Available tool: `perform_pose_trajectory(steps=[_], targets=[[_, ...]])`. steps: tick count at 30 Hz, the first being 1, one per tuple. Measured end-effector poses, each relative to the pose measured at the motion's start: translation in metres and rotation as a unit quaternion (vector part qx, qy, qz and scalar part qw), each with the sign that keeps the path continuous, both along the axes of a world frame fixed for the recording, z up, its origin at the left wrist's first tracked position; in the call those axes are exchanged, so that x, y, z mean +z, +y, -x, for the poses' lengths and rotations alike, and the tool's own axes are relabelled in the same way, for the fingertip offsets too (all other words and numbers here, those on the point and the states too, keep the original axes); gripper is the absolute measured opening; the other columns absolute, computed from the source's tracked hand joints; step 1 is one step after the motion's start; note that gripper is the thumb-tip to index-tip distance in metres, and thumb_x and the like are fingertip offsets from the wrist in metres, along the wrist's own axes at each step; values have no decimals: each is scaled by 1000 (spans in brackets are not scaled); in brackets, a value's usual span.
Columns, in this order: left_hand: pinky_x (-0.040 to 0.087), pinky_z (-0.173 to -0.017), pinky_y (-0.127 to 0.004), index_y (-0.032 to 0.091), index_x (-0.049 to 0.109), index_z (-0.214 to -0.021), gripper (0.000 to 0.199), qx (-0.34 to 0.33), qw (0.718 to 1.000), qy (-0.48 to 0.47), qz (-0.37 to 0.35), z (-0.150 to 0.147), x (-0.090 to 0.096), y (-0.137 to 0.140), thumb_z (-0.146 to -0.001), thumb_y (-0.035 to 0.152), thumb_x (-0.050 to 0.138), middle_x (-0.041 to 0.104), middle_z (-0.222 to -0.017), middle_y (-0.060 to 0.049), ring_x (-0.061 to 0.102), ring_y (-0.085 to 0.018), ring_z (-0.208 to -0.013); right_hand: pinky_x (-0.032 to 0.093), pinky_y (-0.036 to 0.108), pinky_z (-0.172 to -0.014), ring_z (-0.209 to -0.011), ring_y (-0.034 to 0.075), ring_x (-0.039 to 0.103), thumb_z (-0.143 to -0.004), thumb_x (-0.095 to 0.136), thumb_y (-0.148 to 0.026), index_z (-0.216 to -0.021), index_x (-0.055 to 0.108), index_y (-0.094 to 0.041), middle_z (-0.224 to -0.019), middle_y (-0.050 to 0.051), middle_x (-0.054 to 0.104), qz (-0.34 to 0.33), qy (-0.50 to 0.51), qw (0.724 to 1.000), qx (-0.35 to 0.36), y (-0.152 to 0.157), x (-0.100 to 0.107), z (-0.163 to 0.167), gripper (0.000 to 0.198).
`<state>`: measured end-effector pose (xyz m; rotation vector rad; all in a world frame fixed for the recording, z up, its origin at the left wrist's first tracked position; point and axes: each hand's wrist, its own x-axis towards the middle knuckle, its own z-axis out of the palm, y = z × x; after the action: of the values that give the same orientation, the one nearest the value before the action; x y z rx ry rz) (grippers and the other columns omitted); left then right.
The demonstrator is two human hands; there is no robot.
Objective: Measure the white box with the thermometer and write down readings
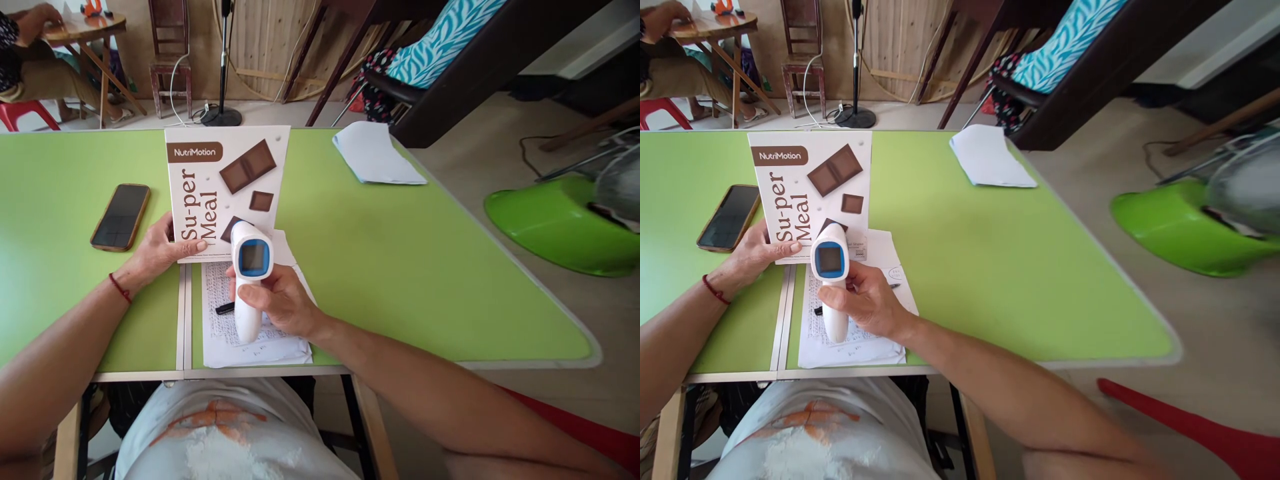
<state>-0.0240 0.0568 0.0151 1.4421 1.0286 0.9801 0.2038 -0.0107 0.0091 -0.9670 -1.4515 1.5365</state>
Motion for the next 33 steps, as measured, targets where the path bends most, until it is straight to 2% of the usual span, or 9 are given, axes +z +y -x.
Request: perform_pose_trajectory(steps=[13, 22, 25, 28, 30, 33], targets=[[55, -90, -44, 14, 65, -113, 67, 10, 1000, -8, 6, -3, 3, -3, -63, 48, 95, 75, -117, -14, 70, -33, -106, 48, 32, -59, -62, 15, 52, -73, 80, -55, -71, 60, -23, -67, -1, 60, -6, -8, 1000, -5, 2, -4, -1, 38], [55, -90, -46, 16, 63, -115, 68, 33, 999, -4, -22, -1, 0, -5, -65, 51, 94, 74, -119, -13, 70, -33, -108, 48, 33, -60, -63, 15, 52, -72, 82, -58, -75, 60, -23, -70, 0, 60, -15, 4, 1000, 21, 3, -5, -3, 41], [57, -91, -47, 16, 62, -115, 69, 41, 998, -6, -42, -2, 2, -7, -66, 51, 94, 74, -118, -13, 70, -33, -109, 47, 32, -59, -63, 14, 53, -75, 80, -57, -77, 61, -22, -71, 0, 61, -50, -3, 998, 32, 5, -1, -6, 40], [57, -95, -49, 17, 59, -117, 70, 51, 997, -18, -58, -2, 3, -8, -66, 50, 94, 73, -119, -12, 70, -33, -111, 47, 30, -58, -62, 13, 52, -80, 77, -53, -80, 63, -22, -71, -1, 60, -115, -29, 992, 30, 10, 9, -19, 35], [57, -96, -50, 18, 56, -119, 71, 61, 996, -17, -64, -1, 2, -6, -67, 49, 94, 72, -121, -12, 69, -33, -113, 49, 30, -60, -65, 15, 56, -81, 77, -50, -89, 66, -22, -76, 0, 64, -152, -70, 986, 7, 14, 18, -34, 32], [57, -96, -51, 19, 54, -120, 74, 79, 994, -3, -71, 3, -2, 0, -66, 49, 95, 70, -122, -12, 68, -34, -115, 55, 34, -67, -79, 21, 65, -80, 77, -50, -111, 67, -22, -96, 7, 72, -172, -186, 967, -40, 23, 24, -65, 43]])
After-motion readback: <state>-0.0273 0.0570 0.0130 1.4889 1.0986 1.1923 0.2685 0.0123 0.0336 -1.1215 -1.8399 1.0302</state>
